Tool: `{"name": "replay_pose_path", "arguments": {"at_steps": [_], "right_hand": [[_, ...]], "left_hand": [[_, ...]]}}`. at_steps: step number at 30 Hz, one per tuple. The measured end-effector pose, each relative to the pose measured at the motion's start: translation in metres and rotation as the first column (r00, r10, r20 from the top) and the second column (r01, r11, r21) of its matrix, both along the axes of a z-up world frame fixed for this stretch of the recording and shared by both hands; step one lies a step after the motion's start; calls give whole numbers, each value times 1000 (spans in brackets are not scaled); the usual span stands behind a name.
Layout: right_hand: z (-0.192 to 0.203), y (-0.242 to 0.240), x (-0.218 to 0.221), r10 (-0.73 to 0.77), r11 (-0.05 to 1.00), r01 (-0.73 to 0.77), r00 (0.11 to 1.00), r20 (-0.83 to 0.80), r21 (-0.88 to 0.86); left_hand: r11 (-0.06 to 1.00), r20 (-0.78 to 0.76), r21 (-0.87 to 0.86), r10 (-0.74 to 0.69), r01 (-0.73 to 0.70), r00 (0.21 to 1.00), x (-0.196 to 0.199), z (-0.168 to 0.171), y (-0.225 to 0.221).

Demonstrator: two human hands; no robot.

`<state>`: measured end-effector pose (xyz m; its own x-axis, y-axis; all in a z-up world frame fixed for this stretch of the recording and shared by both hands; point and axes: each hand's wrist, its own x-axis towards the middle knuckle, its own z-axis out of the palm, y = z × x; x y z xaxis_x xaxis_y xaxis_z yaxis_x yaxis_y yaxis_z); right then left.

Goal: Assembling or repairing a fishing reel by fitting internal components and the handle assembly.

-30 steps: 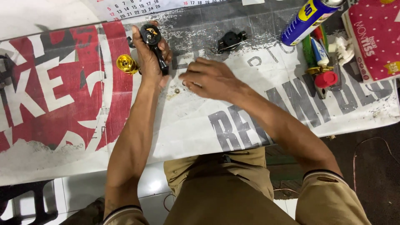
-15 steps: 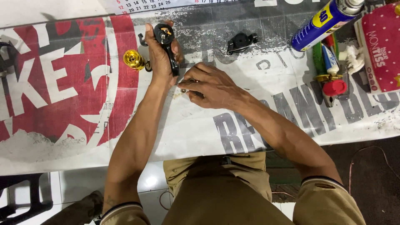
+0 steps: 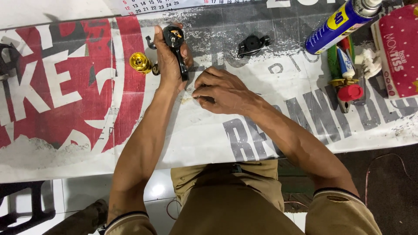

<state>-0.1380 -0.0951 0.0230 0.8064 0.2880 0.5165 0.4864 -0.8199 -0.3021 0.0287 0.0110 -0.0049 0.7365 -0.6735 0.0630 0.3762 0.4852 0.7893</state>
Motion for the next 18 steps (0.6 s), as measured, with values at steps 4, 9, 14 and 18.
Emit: {"name": "replay_pose_path", "arguments": {"at_steps": [4,9,14,18], "right_hand": [[2,2,2,-18,999,18,1000,-6,49],[0,3,2,-14,999,12,999,-38,-47],[1,1,-1,-23,999,22,999,-31,-37],[5,3,0,-19,997,15,999,-44,-78]], "left_hand": [[995,-66,81,58,-53,996,-6,17,-1],[995,17,93,40,-42,999,0,5,2],[997,-17,64,32,-31,999,-1,8,1],[998,-39,56,29,-27,999,-1,9,0]]}}
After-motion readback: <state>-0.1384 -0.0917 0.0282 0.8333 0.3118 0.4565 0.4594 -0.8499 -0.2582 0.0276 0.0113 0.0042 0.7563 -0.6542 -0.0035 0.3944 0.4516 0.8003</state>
